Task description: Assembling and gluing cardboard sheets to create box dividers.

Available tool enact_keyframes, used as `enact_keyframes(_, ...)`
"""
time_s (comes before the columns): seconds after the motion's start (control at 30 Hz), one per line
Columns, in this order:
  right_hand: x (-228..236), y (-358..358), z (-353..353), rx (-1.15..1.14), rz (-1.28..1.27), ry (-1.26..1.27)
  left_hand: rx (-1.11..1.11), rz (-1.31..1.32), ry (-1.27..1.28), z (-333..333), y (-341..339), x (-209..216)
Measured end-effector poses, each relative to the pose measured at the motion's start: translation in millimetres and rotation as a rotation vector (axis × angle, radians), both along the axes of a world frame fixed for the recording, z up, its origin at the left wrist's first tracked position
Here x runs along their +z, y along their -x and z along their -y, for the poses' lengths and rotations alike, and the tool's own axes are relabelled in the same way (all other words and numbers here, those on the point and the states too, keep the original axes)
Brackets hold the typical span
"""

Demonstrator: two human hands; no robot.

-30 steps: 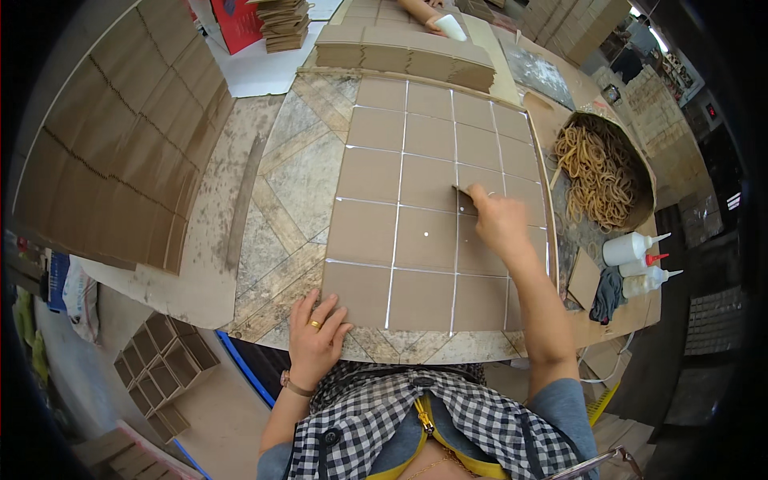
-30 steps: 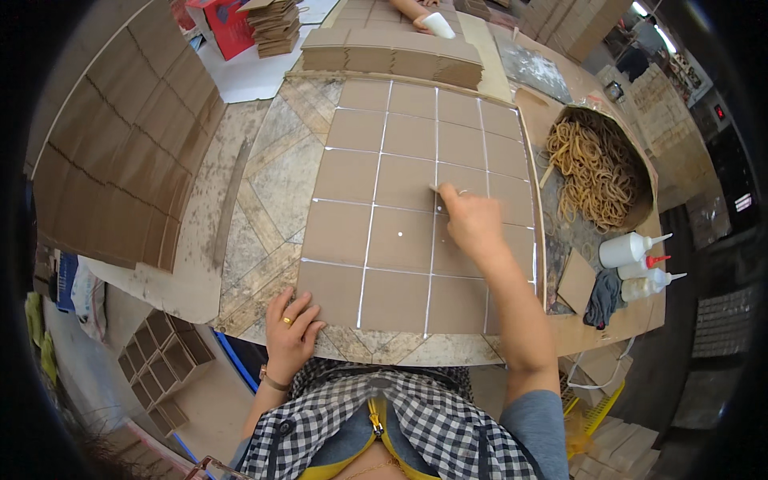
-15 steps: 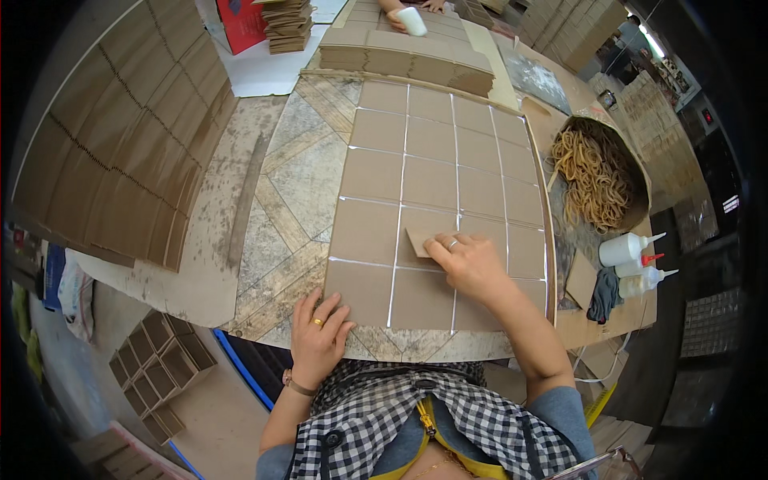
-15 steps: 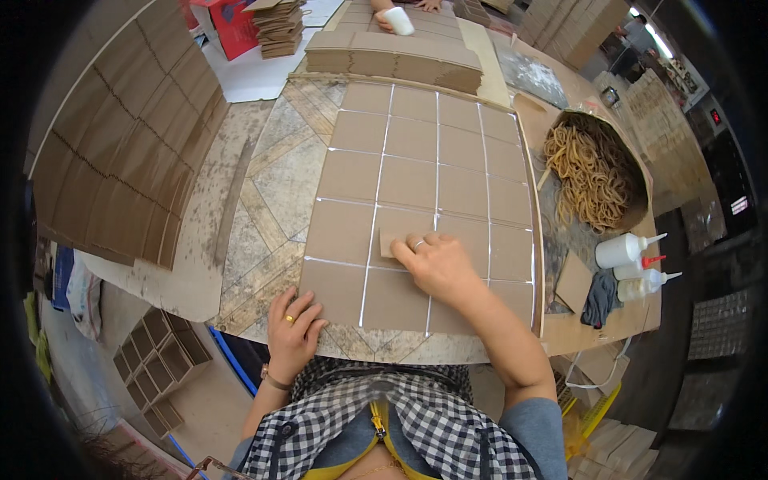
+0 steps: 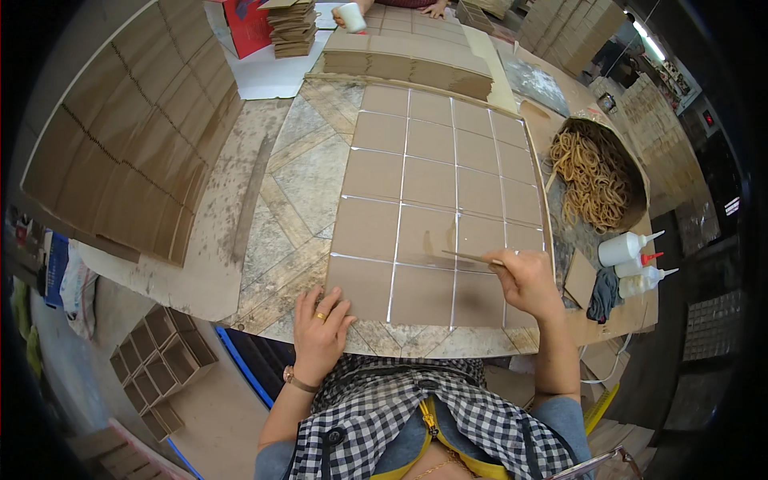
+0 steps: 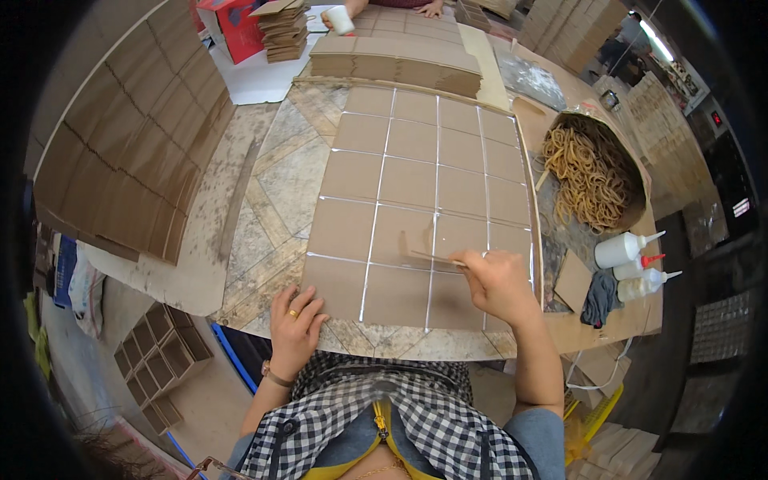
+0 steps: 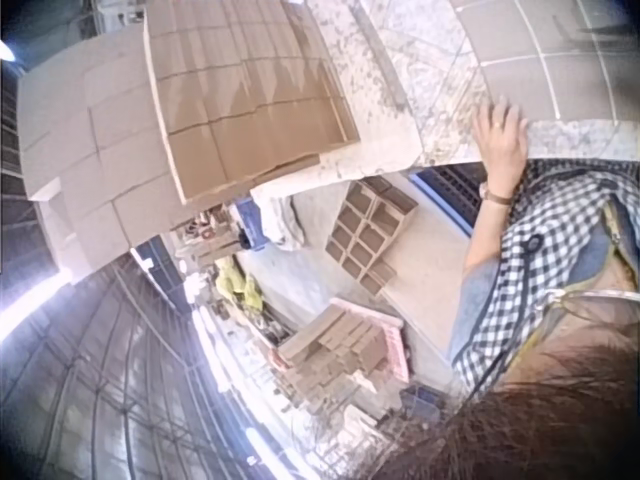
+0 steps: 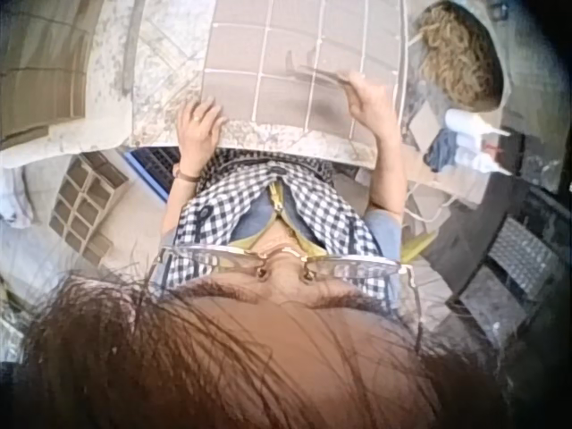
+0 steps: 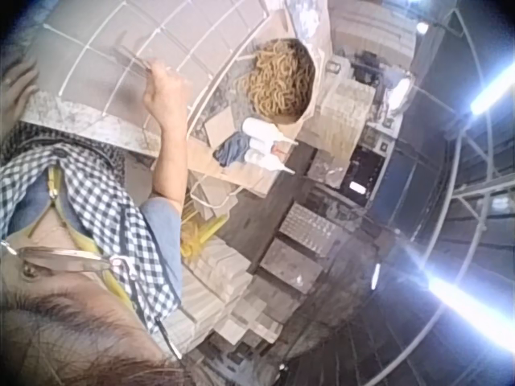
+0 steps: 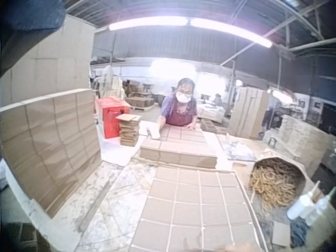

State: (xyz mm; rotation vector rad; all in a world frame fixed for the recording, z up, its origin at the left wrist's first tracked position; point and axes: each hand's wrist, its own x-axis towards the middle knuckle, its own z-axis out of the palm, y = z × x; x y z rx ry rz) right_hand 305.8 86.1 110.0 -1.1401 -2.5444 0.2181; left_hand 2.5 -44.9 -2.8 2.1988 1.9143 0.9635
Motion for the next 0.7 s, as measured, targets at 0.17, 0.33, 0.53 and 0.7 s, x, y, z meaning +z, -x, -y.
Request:
enact_keyframes(0.17,-9.6,11.2,0.8,0.018,0.001,0.002,0.193,-0.015,0.086,8.9,-9.1,6.1)
enact_keyframes(0.33,-10.3,48.9,-0.6,0.14,0.182,-0.06,0.258,-0.024,0.141,14.1,-13.2,-1.5)
enact_keyframes(0.53,-18.7,75.0,2.5,0.17,0.207,-0.085,0.265,-0.003,0.115,15.0,-13.0,-3.2)
enact_keyframes(0.7,-21.9,77.5,5.9,0.144,0.26,-0.083,0.266,0.003,0.106,14.1,-13.4,-4.0)
